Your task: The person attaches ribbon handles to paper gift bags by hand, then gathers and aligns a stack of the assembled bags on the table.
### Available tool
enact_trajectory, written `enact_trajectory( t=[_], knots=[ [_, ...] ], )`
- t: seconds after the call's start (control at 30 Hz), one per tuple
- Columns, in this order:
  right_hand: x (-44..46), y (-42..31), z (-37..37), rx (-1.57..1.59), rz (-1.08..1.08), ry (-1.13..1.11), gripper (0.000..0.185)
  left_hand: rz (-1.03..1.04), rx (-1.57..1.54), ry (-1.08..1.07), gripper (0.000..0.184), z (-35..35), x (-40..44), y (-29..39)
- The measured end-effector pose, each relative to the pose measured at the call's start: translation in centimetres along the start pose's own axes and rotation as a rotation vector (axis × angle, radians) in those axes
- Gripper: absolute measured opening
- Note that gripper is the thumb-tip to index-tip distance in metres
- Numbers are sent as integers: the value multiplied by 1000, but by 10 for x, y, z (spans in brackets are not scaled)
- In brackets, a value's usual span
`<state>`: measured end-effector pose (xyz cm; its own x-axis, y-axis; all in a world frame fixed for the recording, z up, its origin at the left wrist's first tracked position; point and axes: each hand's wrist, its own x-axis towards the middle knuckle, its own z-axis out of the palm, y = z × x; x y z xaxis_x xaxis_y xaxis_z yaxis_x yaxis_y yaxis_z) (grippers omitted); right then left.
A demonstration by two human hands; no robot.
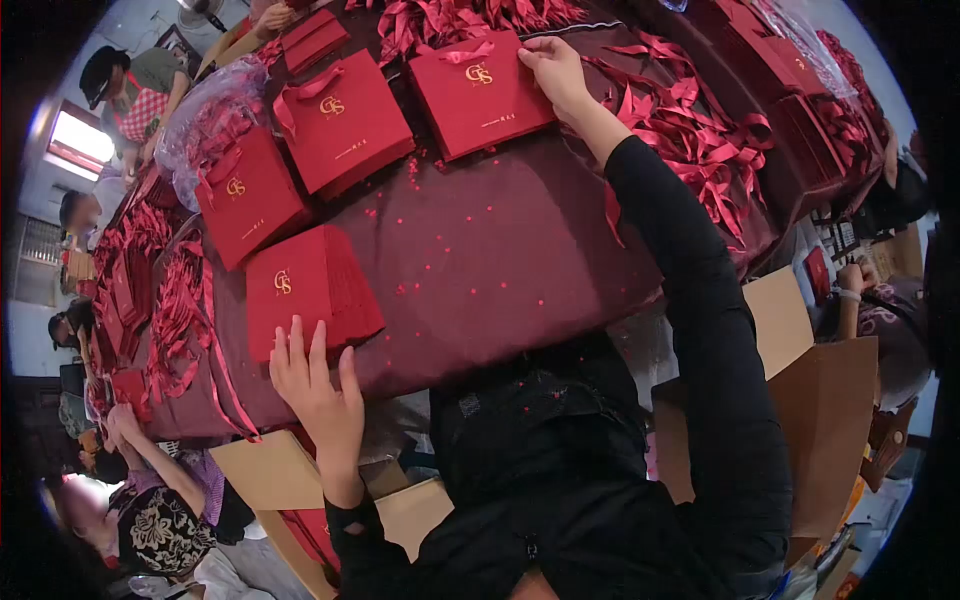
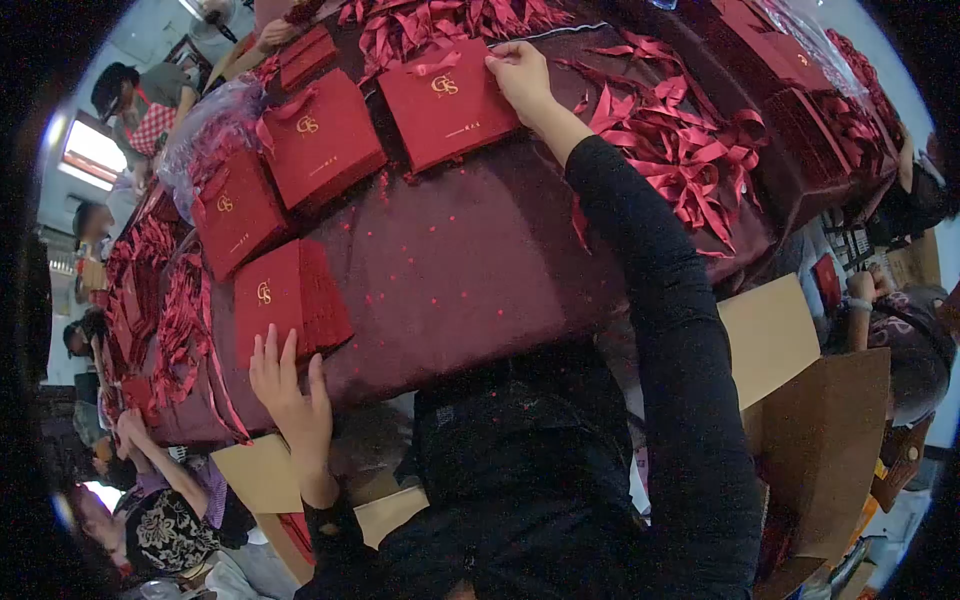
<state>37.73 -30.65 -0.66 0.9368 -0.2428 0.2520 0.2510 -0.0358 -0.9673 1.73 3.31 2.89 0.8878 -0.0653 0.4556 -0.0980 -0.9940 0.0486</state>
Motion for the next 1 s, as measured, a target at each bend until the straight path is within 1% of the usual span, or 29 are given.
enact_trajectory(
  t=[0.07, 0.17, 0.37, 0.43, 0.6, 0.63, 0.7, 0.73, 0.77, 0.8, 0.87, 0.9, 0.97, 1.0],
  knots=[
    [-4, -4, 2, -28, -9, 17, 22, -6, 31, -22, 50, 2, 1, -1],
    [-3, -2, 8, -39, -21, 47, 22, 4, 44, -46, 54, 6, 3, -2],
    [-1, -4, 16, -37, -46, 84, 22, -8, -32, -46, 54, 7, 1, -3],
    [-1, -3, 16, -52, -45, 92, 22, -6, -32, -46, 54, 6, 1, -4],
    [-3, -1, 14, 35, 1, 65, 24, 40, 8, -50, 55, 5, -3, -9],
    [-2, -1, 13, 35, 2, 67, 24, 61, 8, -44, 52, 5, -3, -9],
    [0, -1, 12, 13, 17, 20, 30, 83, 10, -36, 50, 2, -2, -8],
    [2, 0, 12, 14, 15, 21, 30, 129, 91, 24, 45, 0, -1, -6],
    [2, 1, 12, -15, -54, 48, 35, 176, 171, 85, 40, -3, 1, -2],
    [3, 4, 13, -44, -124, 76, 41, 176, 173, 85, 40, -4, 3, 4],
    [19, 18, 11, -170, -263, 210, 51, 269, 222, 332, 31, -7, 9, 27],
    [11, 1, 5, -195, -292, 221, 54, 327, 183, 360, 28, -12, 15, 44],
    [25, 5, -8, -149, -342, 246, 58, 404, -24, 238, 32, -12, 15, 80],
    [19, -6, -15, -46, -357, 267, 47, 458, -57, 239, 30, 1, 11, 99]
  ],
)
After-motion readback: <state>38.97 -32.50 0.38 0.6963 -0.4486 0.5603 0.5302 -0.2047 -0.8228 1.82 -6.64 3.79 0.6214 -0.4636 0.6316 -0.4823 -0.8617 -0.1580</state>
